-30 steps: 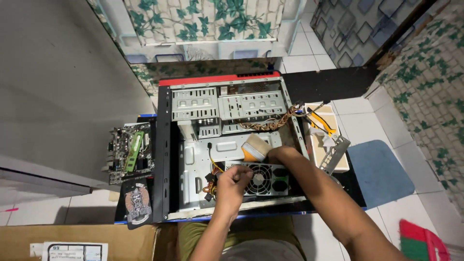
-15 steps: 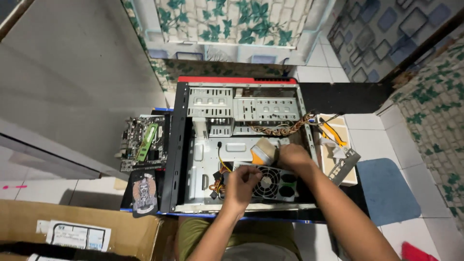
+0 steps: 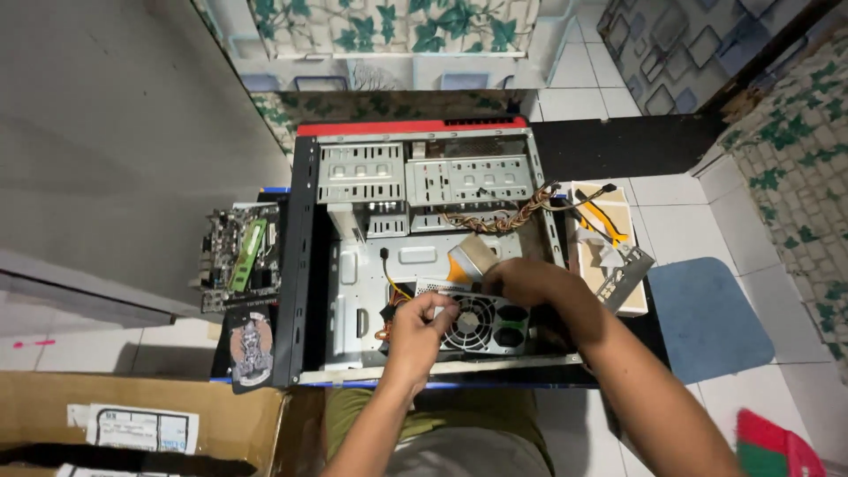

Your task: Installing a power supply unit into a computer case and securing it with screws using a screwdriver.

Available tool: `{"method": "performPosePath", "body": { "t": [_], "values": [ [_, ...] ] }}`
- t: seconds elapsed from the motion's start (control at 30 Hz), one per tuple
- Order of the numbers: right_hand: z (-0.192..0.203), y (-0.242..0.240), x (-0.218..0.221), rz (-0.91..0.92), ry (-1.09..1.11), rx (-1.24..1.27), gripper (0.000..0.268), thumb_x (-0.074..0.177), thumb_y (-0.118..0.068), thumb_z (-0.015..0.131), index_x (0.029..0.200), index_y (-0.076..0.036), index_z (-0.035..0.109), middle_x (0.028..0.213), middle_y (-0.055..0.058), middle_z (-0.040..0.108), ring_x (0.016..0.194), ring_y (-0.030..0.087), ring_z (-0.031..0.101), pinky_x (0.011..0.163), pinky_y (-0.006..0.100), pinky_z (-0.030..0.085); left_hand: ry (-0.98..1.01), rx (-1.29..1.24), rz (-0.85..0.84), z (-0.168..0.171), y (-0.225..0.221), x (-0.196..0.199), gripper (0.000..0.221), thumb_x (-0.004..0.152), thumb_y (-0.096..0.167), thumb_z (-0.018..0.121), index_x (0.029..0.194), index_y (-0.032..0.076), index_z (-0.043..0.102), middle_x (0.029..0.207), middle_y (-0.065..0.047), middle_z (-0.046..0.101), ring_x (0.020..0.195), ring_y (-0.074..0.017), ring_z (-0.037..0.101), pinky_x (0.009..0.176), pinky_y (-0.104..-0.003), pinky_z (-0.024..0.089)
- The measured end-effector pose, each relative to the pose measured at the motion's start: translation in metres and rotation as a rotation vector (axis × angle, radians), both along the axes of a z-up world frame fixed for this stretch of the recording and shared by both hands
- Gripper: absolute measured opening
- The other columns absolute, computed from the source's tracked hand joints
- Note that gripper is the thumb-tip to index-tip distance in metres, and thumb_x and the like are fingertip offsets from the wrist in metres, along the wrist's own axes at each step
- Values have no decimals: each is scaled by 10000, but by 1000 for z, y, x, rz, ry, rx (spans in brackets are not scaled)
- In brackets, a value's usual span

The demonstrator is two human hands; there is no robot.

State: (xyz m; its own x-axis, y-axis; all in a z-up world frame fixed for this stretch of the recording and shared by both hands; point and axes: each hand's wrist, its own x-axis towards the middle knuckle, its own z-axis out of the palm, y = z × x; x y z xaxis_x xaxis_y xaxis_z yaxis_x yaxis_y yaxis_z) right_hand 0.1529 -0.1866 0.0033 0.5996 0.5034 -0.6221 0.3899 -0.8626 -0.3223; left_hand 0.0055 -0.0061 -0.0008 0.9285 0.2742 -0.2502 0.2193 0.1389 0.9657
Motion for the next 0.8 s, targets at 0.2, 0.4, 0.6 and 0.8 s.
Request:
{"method": "performPosePath", "body": {
  "t": [0.2,0.4,0.6,0.8],
  "values": [
    [-48,14,42,-553,425,-163,702,880,-639,618,1436,-213,566,1367,102,632,1217,269,602,1027,411,474,85,32,-56,7,2,0,45,911,86,736,905,98,778,914,-21,741,934,-169,651,955,-332,494],
    [-65,32,34,-357,223,-443,858,886,-709,603,1570,-220,435,1503,110,557,1286,240,604,998,352,477,100,44,-64,8,2,-1,42,908,87,745,893,113,773,911,-10,738,943,-175,637,977,-344,466],
    [-120,11,43,-189,57,-396,682,890,-592,601,1441,-190,574,1448,72,622,1279,277,635,1024,386,507,141,-5,-61,15,2,0,44,915,92,745,886,98,776,894,-15,750,918,-167,659,948,-321,483],
    [35,29,7,-150,199,-177,322,1076,-251,381,1274,-204,630,1036,46,665,794,156,589,700,243,495,78,-44,-55,1,3,1,51,884,54,738,875,79,781,860,-25,721,858,-159,610,826,-297,468]
  ]
}}
